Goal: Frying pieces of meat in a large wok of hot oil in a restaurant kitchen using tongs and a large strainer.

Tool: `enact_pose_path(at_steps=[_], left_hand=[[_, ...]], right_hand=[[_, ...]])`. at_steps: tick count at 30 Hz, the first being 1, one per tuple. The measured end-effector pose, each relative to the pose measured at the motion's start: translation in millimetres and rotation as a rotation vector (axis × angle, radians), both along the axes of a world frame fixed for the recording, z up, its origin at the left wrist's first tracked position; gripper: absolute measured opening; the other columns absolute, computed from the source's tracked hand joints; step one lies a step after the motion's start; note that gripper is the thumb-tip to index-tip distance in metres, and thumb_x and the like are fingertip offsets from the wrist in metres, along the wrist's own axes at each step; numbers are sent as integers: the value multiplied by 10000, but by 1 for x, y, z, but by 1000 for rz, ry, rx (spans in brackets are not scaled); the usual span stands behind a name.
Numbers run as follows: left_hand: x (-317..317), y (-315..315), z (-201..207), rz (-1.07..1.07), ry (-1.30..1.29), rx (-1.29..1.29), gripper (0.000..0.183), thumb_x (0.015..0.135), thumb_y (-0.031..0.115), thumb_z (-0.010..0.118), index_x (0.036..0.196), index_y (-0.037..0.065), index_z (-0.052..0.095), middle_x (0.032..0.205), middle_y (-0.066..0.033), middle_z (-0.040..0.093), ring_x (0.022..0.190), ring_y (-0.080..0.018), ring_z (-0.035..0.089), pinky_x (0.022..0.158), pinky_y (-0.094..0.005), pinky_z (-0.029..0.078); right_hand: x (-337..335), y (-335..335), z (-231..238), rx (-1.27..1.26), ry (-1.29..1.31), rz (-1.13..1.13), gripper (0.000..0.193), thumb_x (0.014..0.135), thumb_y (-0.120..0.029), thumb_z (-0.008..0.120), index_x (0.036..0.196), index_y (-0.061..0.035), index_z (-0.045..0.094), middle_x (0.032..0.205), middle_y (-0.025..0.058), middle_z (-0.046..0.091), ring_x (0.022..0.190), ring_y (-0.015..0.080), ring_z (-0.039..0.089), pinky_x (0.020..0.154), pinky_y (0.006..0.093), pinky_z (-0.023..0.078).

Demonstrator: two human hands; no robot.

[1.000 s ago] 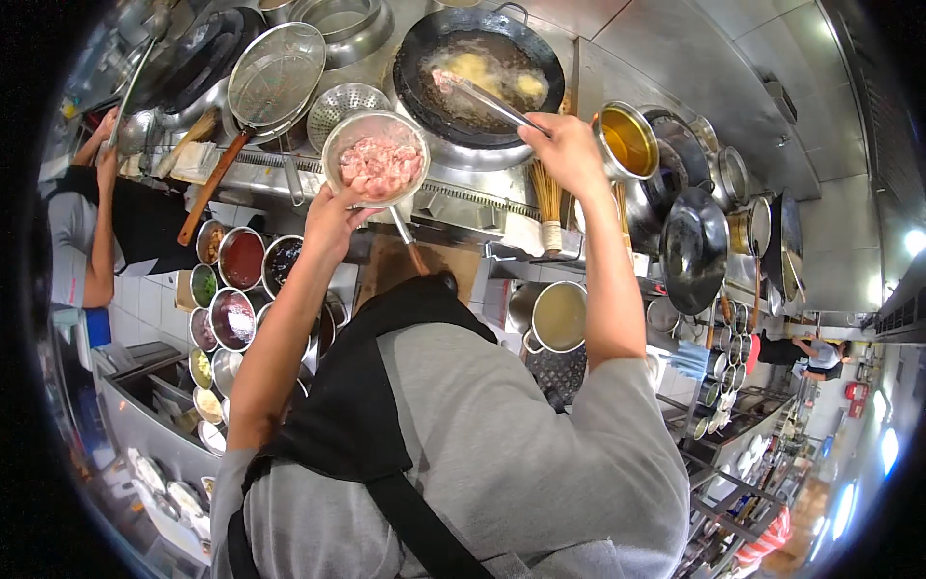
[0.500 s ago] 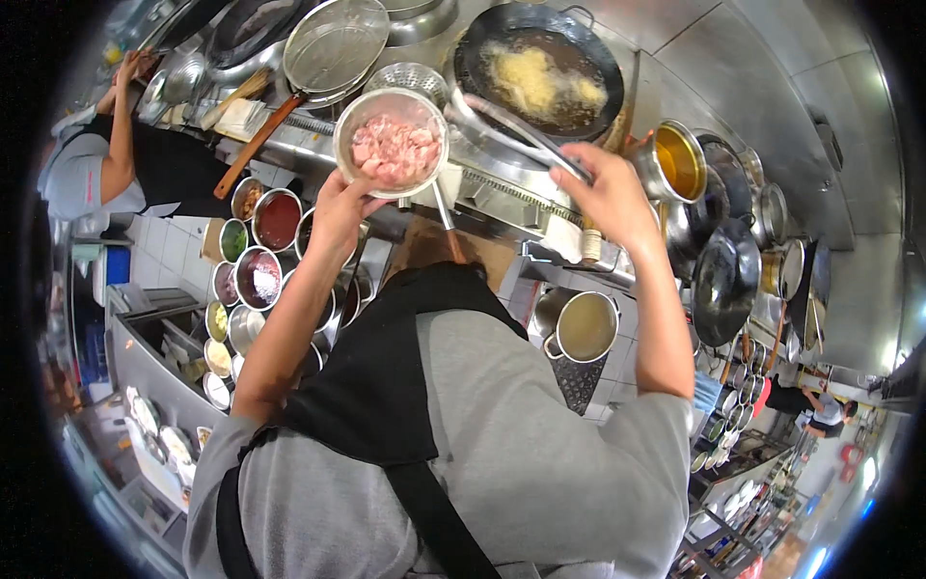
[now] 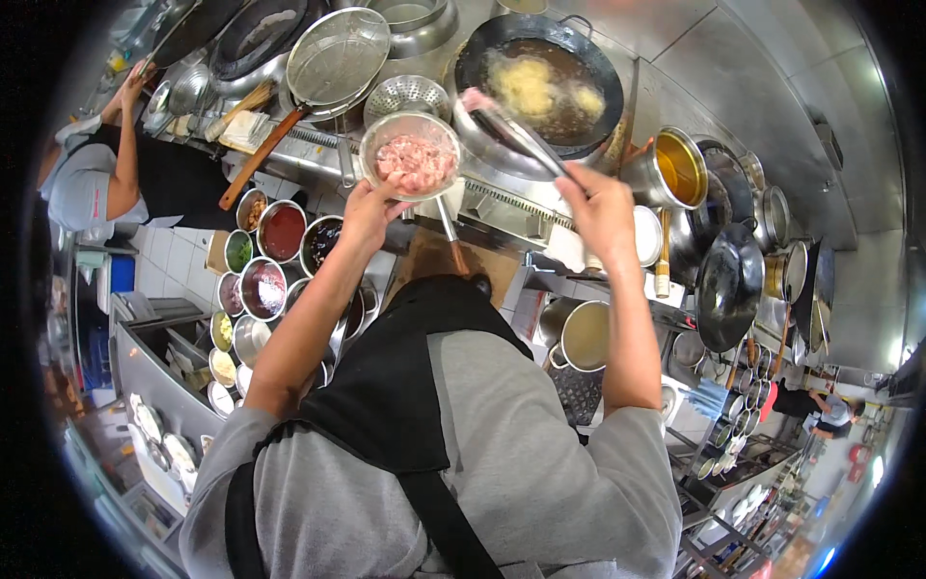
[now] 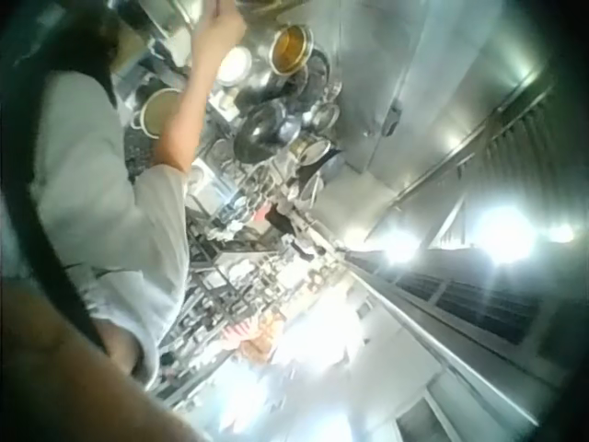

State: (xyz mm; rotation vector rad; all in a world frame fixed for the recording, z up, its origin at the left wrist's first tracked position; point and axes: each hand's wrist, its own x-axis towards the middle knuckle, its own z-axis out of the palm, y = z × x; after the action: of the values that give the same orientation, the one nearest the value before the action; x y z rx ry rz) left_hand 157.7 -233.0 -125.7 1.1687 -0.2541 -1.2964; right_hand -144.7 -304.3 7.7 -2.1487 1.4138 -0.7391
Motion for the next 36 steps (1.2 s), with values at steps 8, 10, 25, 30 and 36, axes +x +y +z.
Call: enact_pose_path(at_steps=[8, 10, 25, 30, 36], left_hand=[[-28, 65, 7, -152, 123, 78, 227, 930, 216, 618, 1067, 51, 545, 991, -57, 620, 905, -159, 639, 748, -304, 569], [-27, 90, 26, -140, 156, 171, 204, 934, 192, 605, 1071, 52, 545, 1002, -49, 623, 896, -153, 642, 757, -294, 563], [-47, 250, 89, 593, 40, 139, 293, 900, 10, 501, 1193, 24, 499, 1111, -90, 626, 941, -195, 645, 803, -347, 555], [-91, 309, 109, 794, -37, 276, 370, 912, 25, 500, 1279, 44, 455, 1155, -82, 604, 942, -172, 624, 787, -300, 533], [-144, 363, 116, 937, -119, 258, 368, 922, 44, 518, 1283, 40, 443, 1126, -92, 620, 951, -161, 642, 791, -308, 558]], right_hand=[[-24, -102, -121, 40, 354, -185, 392, 872, -348, 603, 1116, -45, 650, 1004, 215, 671, 974, 395, 631, 848, 450, 490], [-7, -94, -127, -75, 382, -267, 431, 887, -369, 586, 1143, -24, 620, 997, 245, 662, 986, 422, 619, 855, 460, 485], [124, 108, -236, 1529, -810, -149, 150, 972, -196, 468, 945, -63, 531, 664, 23, 483, 412, 124, 408, 367, 275, 289], [161, 114, -351, 1599, -559, -266, 276, 984, -240, 451, 741, -112, 479, 579, -1, 417, 405, 122, 353, 363, 265, 251], [208, 59, -439, 1384, -488, -323, 197, 886, -98, 450, 690, -92, 459, 544, 53, 416, 397, 154, 385, 339, 295, 284]])
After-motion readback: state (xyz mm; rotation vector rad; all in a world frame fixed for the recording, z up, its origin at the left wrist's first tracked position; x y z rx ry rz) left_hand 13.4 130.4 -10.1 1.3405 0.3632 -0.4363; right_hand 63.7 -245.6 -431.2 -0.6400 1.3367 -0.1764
